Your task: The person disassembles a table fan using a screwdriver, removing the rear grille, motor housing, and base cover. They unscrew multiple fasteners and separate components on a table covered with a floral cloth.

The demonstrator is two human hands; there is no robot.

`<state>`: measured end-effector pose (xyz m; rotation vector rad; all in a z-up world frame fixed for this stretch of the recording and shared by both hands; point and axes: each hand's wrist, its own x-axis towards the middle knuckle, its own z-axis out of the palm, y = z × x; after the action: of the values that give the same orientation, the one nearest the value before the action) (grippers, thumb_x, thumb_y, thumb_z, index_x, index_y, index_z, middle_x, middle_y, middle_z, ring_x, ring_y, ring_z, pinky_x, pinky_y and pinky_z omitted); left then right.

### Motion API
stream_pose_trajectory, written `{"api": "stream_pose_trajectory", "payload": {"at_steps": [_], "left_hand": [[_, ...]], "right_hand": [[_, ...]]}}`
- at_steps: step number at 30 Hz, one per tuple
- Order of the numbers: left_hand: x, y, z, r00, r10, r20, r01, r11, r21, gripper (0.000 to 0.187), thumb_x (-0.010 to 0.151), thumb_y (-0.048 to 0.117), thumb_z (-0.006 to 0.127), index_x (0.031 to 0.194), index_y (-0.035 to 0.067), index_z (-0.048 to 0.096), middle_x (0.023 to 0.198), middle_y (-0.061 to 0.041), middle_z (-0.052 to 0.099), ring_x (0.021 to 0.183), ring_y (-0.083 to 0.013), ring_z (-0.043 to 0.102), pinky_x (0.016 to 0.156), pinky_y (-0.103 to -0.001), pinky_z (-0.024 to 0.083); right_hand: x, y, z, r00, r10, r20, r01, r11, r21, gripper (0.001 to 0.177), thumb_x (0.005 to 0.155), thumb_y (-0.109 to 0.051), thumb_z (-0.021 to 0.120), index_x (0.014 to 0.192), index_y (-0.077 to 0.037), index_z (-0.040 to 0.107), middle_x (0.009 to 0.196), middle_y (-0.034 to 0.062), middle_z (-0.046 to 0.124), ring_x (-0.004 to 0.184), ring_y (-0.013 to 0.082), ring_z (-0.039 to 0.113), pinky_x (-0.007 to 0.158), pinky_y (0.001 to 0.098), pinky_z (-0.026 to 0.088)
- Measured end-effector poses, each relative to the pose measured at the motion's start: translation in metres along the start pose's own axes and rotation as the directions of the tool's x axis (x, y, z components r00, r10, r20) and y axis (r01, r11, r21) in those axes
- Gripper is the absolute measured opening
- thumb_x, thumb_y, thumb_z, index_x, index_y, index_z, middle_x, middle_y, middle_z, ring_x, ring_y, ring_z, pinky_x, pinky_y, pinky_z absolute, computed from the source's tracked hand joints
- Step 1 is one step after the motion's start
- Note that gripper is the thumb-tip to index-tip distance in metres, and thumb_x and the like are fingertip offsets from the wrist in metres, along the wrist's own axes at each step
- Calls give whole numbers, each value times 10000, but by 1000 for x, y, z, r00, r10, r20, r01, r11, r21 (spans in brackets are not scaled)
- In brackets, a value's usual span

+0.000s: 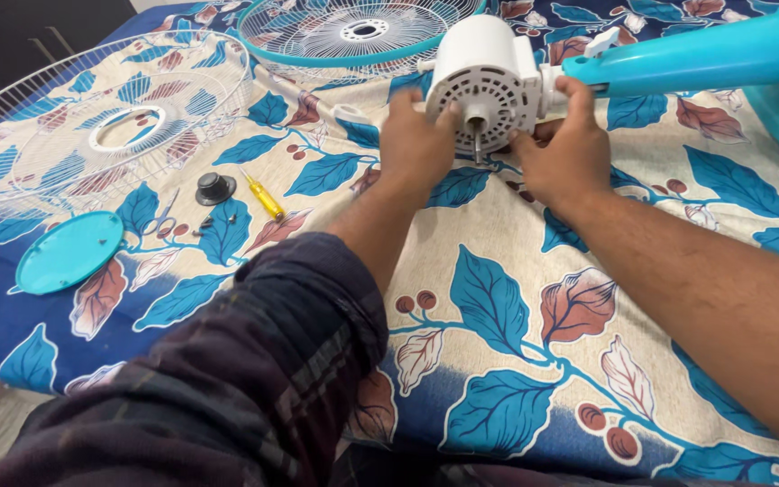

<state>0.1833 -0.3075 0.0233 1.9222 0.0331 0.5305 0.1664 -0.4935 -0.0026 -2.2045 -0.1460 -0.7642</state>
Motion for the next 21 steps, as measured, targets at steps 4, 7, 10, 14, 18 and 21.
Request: {"api": "stream_pose_trajectory", "payload": {"at_steps": [4, 7, 10, 14, 18, 21], "left_hand": [[-6, -20, -3, 992, -13, 124, 31, 989, -143, 291, 923, 137, 711, 1190, 29, 673, 1087, -122, 792, 959, -206, 767, 821, -321, 582], [-5, -28, -4, 996, 19, 91, 10, 950, -312, 321, 903, 109, 709, 1196, 11, 623, 1097, -124, 756, 939, -164, 732, 786, -287, 586], [-1, -33, 0, 992, 23, 123, 36, 890, -455, 318, 931, 122, 718, 1206, -13, 632, 1098, -134, 693, 901, -158, 668, 749, -285, 564], [6, -31, 21, 943, -110, 315, 311, 636, -707, 359, 928, 137, 714, 1229, -32, 614, 1069, -120, 692, 883, -168, 656, 729, -283, 534], [14, -31, 35, 847, -256, 467, 525, 548, -651, 304, 911, 161, 699, 1129, -39, 631, 1022, -102, 703, 888, -186, 691, 774, -302, 595], [6, -40, 35, 915, -198, 352, 400, 560, -726, 265, 954, 166, 700, 1062, -34, 563, 1013, -140, 661, 866, -231, 687, 767, -353, 615]], "right_hand": [[0, 11, 2, 1000, 0, 5, -1, 970, 242, 608, 979, -101, 773, 1340, -41, 288, 994, 159, 767, 833, 219, 771, 693, 325, 593], [2, 21, 7, 997, -46, -54, 65, 907, 417, 561, 1002, -54, 776, 1283, -29, 291, 994, 163, 763, 862, 193, 761, 712, 286, 581], [4, 31, 7, 997, -3, -82, 41, 880, 472, 501, 1038, -52, 774, 1285, -30, 338, 972, 143, 750, 854, 174, 759, 724, 271, 583], [10, 33, 8, 995, 84, -52, -34, 782, 622, 448, 1025, -28, 744, 1272, -33, 370, 915, 123, 722, 766, 171, 743, 660, 280, 584], [9, 30, 9, 995, 90, -31, -51, 778, 626, 455, 1027, -51, 748, 1268, -39, 362, 915, 114, 725, 753, 159, 739, 596, 273, 548], [12, 28, 5, 996, 91, -6, -68, 777, 626, 430, 1045, -71, 736, 1266, -41, 368, 918, 119, 720, 739, 166, 731, 578, 272, 534]]}}
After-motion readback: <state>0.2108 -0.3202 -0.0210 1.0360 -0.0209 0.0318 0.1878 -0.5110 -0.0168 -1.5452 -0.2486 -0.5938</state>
